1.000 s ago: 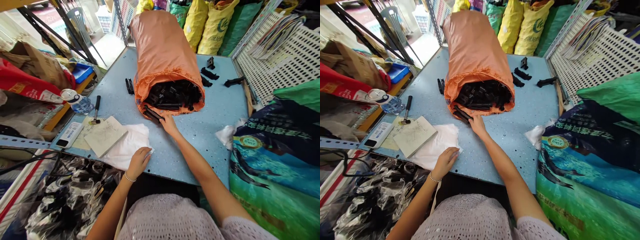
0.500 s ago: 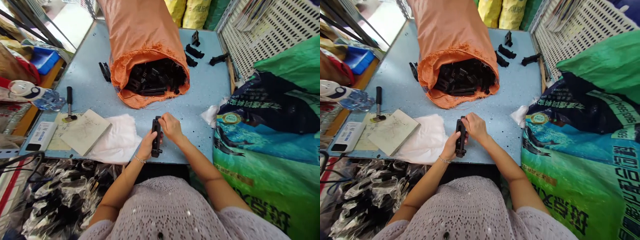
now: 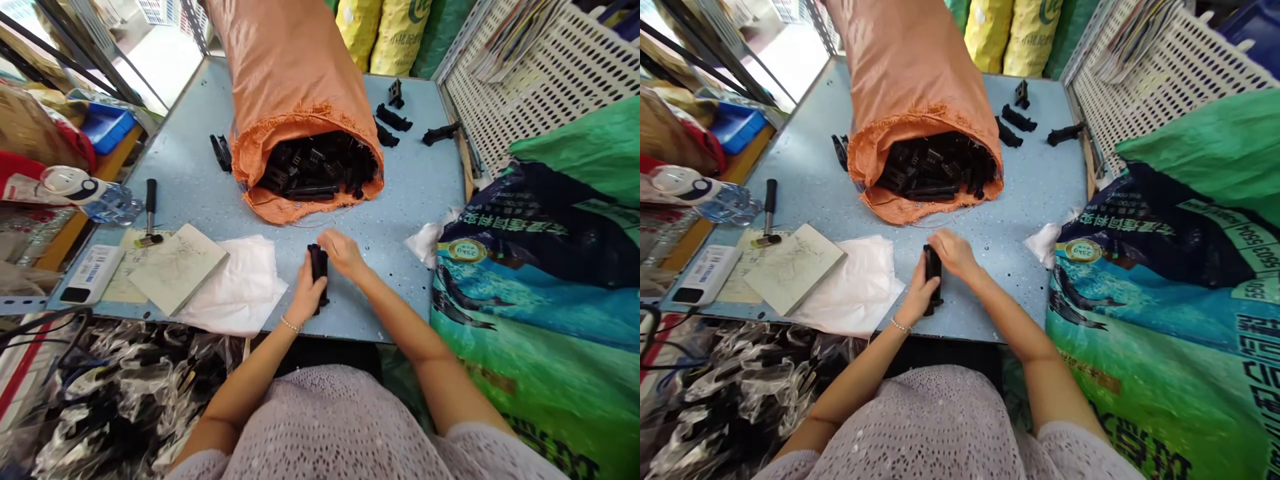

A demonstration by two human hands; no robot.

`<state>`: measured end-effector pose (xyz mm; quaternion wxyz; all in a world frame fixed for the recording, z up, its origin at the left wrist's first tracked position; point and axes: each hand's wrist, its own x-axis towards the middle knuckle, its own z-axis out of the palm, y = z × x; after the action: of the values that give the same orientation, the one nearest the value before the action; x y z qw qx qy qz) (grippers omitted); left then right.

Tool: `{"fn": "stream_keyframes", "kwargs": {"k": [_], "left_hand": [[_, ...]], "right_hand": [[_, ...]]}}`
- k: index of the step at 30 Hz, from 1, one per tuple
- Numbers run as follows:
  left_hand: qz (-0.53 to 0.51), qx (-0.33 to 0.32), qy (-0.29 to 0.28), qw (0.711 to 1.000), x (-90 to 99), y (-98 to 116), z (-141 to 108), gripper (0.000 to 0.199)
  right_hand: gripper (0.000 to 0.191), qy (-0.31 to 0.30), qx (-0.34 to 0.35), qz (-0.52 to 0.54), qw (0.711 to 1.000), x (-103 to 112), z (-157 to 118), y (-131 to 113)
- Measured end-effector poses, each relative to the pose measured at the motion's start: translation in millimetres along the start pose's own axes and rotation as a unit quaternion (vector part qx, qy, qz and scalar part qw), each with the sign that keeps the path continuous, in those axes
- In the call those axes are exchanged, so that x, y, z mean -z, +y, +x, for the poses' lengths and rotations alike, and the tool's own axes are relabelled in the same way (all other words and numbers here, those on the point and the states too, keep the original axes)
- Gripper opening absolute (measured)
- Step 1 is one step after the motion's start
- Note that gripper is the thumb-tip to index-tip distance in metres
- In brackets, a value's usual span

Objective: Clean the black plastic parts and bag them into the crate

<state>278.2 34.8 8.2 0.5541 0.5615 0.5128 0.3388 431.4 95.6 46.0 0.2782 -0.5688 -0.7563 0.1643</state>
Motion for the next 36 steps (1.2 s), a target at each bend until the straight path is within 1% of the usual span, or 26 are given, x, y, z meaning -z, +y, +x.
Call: {"fn": "stream_keyframes", "kwargs": {"k": [1, 2, 3, 4, 5, 6, 7, 8, 9, 11, 13, 14, 16, 18, 20, 22, 25, 27, 29, 30, 31, 33, 35, 36], "left_hand": [[0.061, -0.009, -0.013, 0.998, -8.2, -3.6, -4.9, 0.079], [0.111, -0.01, -0.023, 0.993, -15.8, -6.2, -9.8, 0.078], [0.147, -0.005, -0.03, 0.989, -21.8, -8.1, -13.8, 0.076], [0.166, -0.001, -0.034, 0.985, -25.5, -9.3, -16.5, 0.075], [0.169, 0.0, -0.037, 0.985, -26.3, -10.0, -17.2, 0.073], [0.156, -0.006, -0.038, 0.987, -24.1, -10.4, -15.8, 0.071], [0.127, -0.013, -0.039, 0.991, -19.2, -10.4, -12.3, 0.069], [0.084, -0.019, -0.034, 0.996, -12.3, -9.9, -6.7, 0.069], [0.029, -0.021, -0.024, 0.999, -4.3, -8.8, 0.5, 0.072], [-0.107, -0.005, 0.008, 0.994, 11.0, -4.7, 17.4, 0.082], [-0.245, 0.022, 0.044, 0.968, 20.7, 1.0, 33.5, 0.091], [-0.295, 0.035, 0.059, 0.953, 22.9, 3.7, 39.6, 0.093], [-0.345, 0.061, 0.082, 0.933, 23.3, 7.1, 46.4, 0.09], [-0.361, 0.08, 0.081, 0.925, 21.9, 7.0, 46.5, 0.078], [-0.387, 0.085, 0.056, 0.916, 22.5, 3.9, 44.0, 0.064], [-0.41, 0.086, 0.022, 0.908, 27.0, 0.2, 44.3, 0.055], [-0.404, 0.079, -0.018, 0.911, 37.2, -0.6, 54.8, 0.055], [-0.396, 0.041, -0.038, 0.917, 41.6, 3.6, 66.6, 0.059], [-0.387, -0.01, -0.048, 0.921, 41.3, 9.7, 78.8, 0.063], [-0.383, -0.032, -0.046, 0.922, 39.6, 12.5, 84.5, 0.065], [-0.379, -0.047, -0.04, 0.923, 37.3, 14.8, 89.7, 0.066], [-0.377, -0.069, -0.011, 0.924, 32.7, 17.4, 99.4, 0.067], [-0.385, -0.076, 0.024, 0.919, 30.4, 17.4, 107.8, 0.066], [-0.393, -0.076, 0.042, 0.916, 30.2, 16.8, 111.5, 0.065]], "right_hand": [[0.041, 0.038, -0.006, -0.055, 0.998, 2.8, 30.3, 11.0], [0.036, 0.047, -0.002, -0.109, 0.993, 4.5, 60.1, 21.2], [0.035, 0.045, -0.002, -0.159, 0.986, 5.0, 87.1, 29.7], [0.038, 0.033, -0.019, -0.204, 0.978, 4.4, 109.4, 36.2], [0.039, 0.012, -0.029, -0.237, 0.971, 3.1, 125.3, 40.1], [0.039, -0.008, -0.039, -0.26, 0.965, 1.3, 134.0, 41.4], [0.037, -0.023, -0.047, -0.273, 0.961, -0.6, 135.2, 39.8], [0.034, -0.032, -0.051, -0.276, 0.959, -2.6, 129.1, 35.7], [0.031, -0.031, -0.052, -0.271, 0.961, -4.5, 116.5, 29.4], [0.03, -0.017, -0.054, -0.251, 0.966, -7.7, 77.8, 12.0], [0.028, -0.005, -0.044, -0.221, 0.974, -9.4, 33.1, -7.6], [0.027, -0.004, -0.036, -0.199, 0.979, -9.5, 13.0, -16.6], [0.025, -0.006, -0.018, -0.122, 0.992, -8.8, -16.3, -30.1], [0.025, -0.012, 0.002, -0.021, 1.0, -8.6, -29.9, -36.8], [0.026, -0.017, 0.015, 0.053, 0.998, -10.1, -32.4, -38.7], [0.024, -0.017, 0.017, 0.085, 0.996, -12.8, -29.8, -38.0], [0.022, -0.011, 0.018, 0.124, 0.992, -15.2, -20.6, -30.4], [0.03, 0.038, 0.005, 0.137, 0.99, -12.6, -6.7, -17.5], [0.045, 0.094, -0.022, 0.113, 0.989, -6.4, 14.6, 0.8], [0.05, 0.103, -0.038, 0.094, 0.99, -2.6, 26.8, 10.5], [0.05, 0.09, -0.053, 0.073, 0.992, 1.2, 38.5, 19.4], [0.037, 0.037, -0.064, 0.036, 0.997, 7.5, 56.0, 32.1], [0.023, 0.006, -0.049, 0.003, 0.999, 10.7, 60.6, 36.3], [0.023, 0.002, -0.034, -0.012, 0.999, 11.1, 57.7, 35.7]]}}
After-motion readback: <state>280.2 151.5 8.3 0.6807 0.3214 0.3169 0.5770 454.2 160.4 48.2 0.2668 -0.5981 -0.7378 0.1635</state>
